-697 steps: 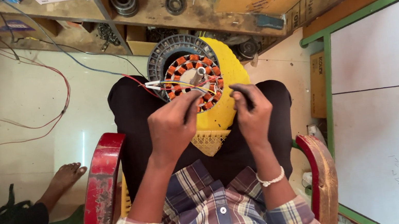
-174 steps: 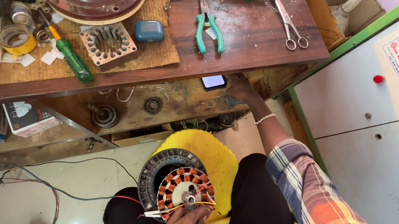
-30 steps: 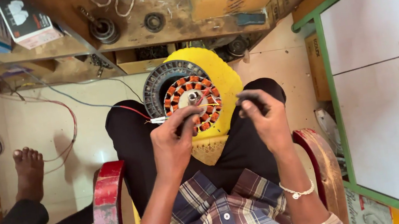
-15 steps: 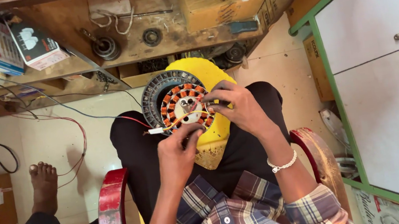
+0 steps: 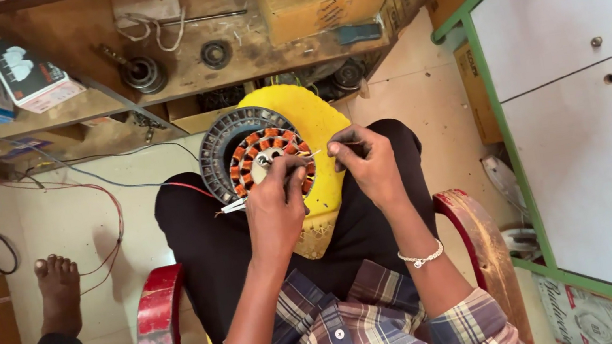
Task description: The person sits with a motor stator on their lap and uses shears to cut and trim copper wires protruding from the stator slots. They repeatedly pick up the shears, cut wire ends, and place the shears back on the workbench.
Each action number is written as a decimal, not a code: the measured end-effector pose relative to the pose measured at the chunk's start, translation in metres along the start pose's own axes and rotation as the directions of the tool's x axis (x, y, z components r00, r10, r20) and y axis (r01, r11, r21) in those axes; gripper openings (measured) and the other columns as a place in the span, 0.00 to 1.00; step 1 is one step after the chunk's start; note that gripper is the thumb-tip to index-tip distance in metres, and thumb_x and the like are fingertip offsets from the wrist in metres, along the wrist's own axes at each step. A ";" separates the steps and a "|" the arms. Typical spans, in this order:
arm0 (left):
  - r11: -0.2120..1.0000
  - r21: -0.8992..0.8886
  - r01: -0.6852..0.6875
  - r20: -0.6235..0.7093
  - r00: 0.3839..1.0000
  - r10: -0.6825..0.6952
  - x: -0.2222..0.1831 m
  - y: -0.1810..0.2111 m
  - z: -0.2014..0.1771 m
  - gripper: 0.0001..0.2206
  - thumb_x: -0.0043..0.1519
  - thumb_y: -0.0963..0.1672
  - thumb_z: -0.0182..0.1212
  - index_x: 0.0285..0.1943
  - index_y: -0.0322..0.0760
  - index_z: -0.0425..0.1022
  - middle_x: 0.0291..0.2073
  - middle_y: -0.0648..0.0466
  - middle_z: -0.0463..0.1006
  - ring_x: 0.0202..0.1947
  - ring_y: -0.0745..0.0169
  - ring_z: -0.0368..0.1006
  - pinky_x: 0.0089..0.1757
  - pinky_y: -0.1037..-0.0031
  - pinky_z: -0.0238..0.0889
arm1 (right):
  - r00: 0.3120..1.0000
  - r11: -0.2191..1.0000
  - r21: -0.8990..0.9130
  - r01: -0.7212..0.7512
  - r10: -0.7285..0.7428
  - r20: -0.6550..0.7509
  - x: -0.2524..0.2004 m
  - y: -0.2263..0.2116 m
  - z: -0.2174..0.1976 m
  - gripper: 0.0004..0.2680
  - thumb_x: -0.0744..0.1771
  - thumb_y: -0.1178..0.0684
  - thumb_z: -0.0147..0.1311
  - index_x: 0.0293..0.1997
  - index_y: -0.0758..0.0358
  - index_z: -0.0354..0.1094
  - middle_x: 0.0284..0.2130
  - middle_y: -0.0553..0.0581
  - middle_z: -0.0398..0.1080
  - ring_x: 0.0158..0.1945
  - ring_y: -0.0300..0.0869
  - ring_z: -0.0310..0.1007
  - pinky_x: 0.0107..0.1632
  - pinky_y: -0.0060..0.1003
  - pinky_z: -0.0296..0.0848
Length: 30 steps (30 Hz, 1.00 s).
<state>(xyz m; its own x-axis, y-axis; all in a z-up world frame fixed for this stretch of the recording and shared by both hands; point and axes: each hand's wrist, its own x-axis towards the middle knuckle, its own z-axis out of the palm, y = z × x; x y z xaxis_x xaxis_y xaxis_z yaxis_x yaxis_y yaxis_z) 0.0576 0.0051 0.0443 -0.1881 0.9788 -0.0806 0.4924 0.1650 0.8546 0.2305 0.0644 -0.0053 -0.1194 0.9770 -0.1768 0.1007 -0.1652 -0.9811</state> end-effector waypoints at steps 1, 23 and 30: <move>0.995 0.032 -0.097 -0.050 0.994 0.098 0.001 0.000 0.004 0.04 0.67 0.41 0.61 0.48 0.36 0.77 0.31 0.50 0.82 0.25 0.57 0.80 0.29 0.68 0.68 | 1.000 1.000 -0.004 0.004 -0.004 0.007 -0.001 0.001 -0.002 0.05 0.67 0.57 0.60 0.39 0.71 0.73 0.28 0.52 0.74 0.29 0.33 0.73 0.35 0.29 0.73; 0.938 0.202 -0.280 -0.046 0.954 0.295 0.013 -0.004 0.020 0.08 0.62 0.42 0.66 0.48 0.38 0.82 0.46 0.50 0.80 0.32 0.49 0.80 0.32 0.64 0.72 | 0.996 0.925 -0.371 0.083 -0.089 0.001 -0.018 -0.057 -0.019 0.06 0.64 0.57 0.64 0.39 0.69 0.78 0.32 0.56 0.77 0.36 0.38 0.76 0.42 0.32 0.72; 0.932 0.155 -0.327 -0.082 0.936 0.342 0.011 -0.007 0.019 0.07 0.63 0.42 0.67 0.48 0.37 0.81 0.45 0.50 0.81 0.35 0.50 0.81 0.34 0.65 0.74 | 0.996 0.920 -0.382 0.084 -0.086 0.013 -0.025 -0.059 -0.020 0.06 0.64 0.57 0.64 0.39 0.69 0.77 0.32 0.55 0.77 0.36 0.38 0.75 0.41 0.32 0.72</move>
<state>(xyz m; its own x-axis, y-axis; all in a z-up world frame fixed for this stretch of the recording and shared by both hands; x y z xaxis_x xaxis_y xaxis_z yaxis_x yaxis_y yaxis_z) 0.0680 0.0174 0.0273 -0.0768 0.9628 0.2590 0.6526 -0.1478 0.7431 0.2475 0.0522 0.0590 -0.1407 0.9857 -0.0931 0.4598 -0.0182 -0.8878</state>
